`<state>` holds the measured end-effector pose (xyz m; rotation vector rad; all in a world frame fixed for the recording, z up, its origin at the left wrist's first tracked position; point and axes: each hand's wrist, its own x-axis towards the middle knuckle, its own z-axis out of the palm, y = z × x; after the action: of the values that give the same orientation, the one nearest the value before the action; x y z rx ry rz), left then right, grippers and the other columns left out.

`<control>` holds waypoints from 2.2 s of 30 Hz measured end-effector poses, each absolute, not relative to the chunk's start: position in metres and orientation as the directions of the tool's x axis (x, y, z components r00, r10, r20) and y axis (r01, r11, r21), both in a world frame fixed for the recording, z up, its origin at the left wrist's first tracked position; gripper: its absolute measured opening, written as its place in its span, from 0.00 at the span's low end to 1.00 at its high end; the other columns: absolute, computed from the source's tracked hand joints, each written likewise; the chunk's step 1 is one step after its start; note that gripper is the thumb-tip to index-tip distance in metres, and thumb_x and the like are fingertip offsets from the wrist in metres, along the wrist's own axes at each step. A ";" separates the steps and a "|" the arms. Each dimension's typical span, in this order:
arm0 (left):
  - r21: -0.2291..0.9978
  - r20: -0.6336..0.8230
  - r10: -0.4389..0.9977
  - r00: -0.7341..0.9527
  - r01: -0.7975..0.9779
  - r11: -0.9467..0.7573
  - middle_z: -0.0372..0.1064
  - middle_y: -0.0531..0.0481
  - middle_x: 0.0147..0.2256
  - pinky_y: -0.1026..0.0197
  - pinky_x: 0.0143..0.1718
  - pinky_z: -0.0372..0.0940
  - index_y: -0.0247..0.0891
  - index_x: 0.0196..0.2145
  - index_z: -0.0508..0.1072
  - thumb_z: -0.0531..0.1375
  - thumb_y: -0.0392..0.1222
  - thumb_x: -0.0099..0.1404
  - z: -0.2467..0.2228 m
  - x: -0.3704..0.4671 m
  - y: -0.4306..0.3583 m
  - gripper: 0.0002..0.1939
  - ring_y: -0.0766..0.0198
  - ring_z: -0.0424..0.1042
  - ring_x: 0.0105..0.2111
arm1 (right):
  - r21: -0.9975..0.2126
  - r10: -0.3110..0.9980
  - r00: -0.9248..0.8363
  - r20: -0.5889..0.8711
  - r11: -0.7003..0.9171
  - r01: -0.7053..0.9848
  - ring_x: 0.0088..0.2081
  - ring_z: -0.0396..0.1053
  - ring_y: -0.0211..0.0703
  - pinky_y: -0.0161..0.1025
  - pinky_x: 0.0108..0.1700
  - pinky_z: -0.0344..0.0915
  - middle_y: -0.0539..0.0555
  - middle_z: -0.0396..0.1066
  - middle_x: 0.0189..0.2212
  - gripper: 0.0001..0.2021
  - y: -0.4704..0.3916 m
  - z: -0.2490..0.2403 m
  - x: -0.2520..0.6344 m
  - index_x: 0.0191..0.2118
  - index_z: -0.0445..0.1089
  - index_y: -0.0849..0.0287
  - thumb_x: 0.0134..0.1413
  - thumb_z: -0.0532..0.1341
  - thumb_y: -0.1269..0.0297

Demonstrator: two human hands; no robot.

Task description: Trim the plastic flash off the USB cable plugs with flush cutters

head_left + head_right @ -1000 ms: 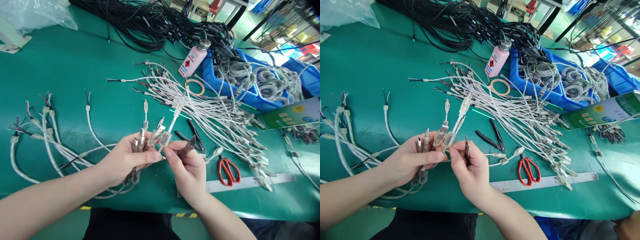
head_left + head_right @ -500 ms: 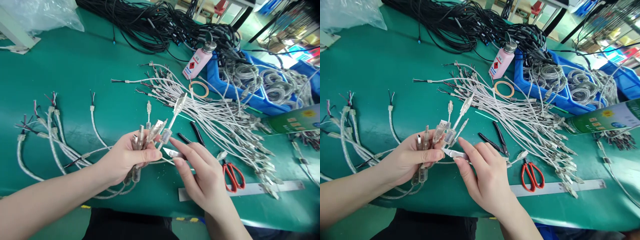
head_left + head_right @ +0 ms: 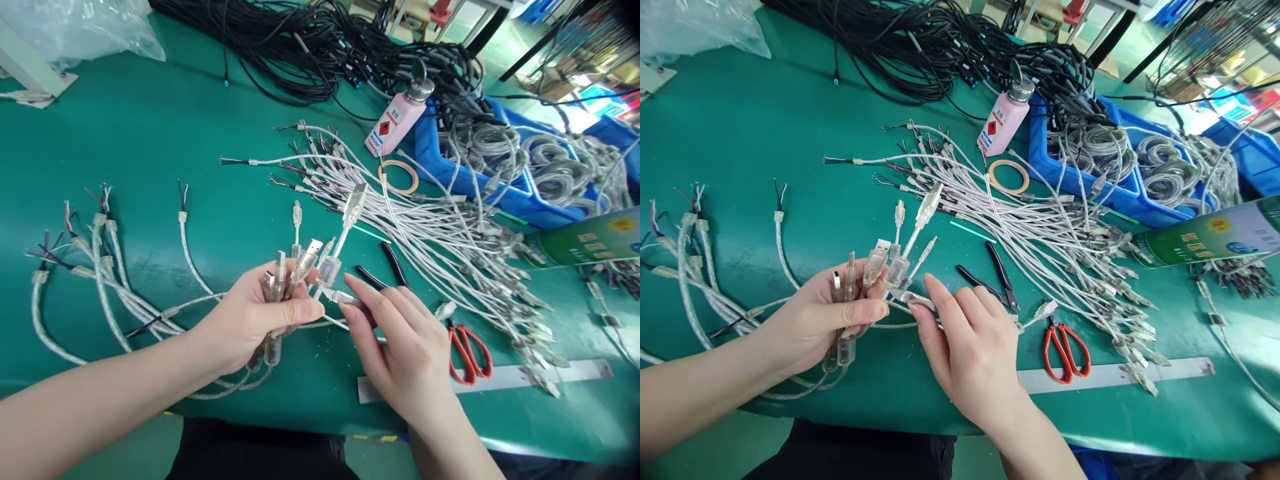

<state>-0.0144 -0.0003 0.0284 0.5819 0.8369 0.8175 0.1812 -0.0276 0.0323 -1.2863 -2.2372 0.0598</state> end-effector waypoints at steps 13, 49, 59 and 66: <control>0.747 -0.406 0.822 0.398 -0.373 0.550 0.59 0.60 0.18 0.70 0.19 0.52 0.37 0.34 0.71 0.70 0.34 0.54 0.029 -0.014 -0.001 0.13 0.74 0.55 0.17 | -0.128 0.750 -0.363 0.553 0.507 0.852 0.26 0.63 0.42 0.40 0.29 0.58 0.56 0.71 0.24 0.10 -0.028 0.028 0.176 0.45 0.75 0.67 0.60 0.65 0.67; 0.687 -0.363 0.809 0.462 -0.454 0.567 0.67 0.52 0.23 0.70 0.19 0.52 0.35 0.36 0.80 0.68 0.39 0.61 0.031 -0.019 0.000 0.06 0.74 0.57 0.19 | -0.463 0.816 -0.356 0.455 0.559 0.688 0.29 0.65 0.41 0.39 0.32 0.62 0.56 0.73 0.31 0.08 -0.023 0.019 0.170 0.44 0.70 0.66 0.67 0.56 0.68; 0.698 -0.359 0.810 0.465 -0.443 0.563 0.65 0.52 0.22 0.70 0.19 0.51 0.33 0.32 0.77 0.67 0.40 0.61 0.029 -0.018 -0.001 0.06 0.74 0.56 0.18 | -0.356 0.802 -0.330 0.498 0.535 0.766 0.28 0.63 0.41 0.39 0.33 0.60 0.55 0.70 0.28 0.08 -0.022 0.016 0.173 0.44 0.70 0.64 0.67 0.57 0.66; 0.695 -0.368 0.814 0.448 -0.449 0.562 0.69 0.51 0.23 0.69 0.19 0.52 0.33 0.34 0.77 0.69 0.39 0.59 0.033 -0.018 0.000 0.08 0.74 0.57 0.18 | -0.210 0.721 -0.322 0.614 0.542 0.814 0.30 0.64 0.45 0.41 0.34 0.60 0.56 0.70 0.27 0.07 -0.020 0.011 0.173 0.44 0.70 0.63 0.65 0.58 0.66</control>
<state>-0.0177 -0.0004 0.0327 0.5543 0.7521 0.8327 0.1729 -0.0196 0.0114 -1.2338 -2.1097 -0.1787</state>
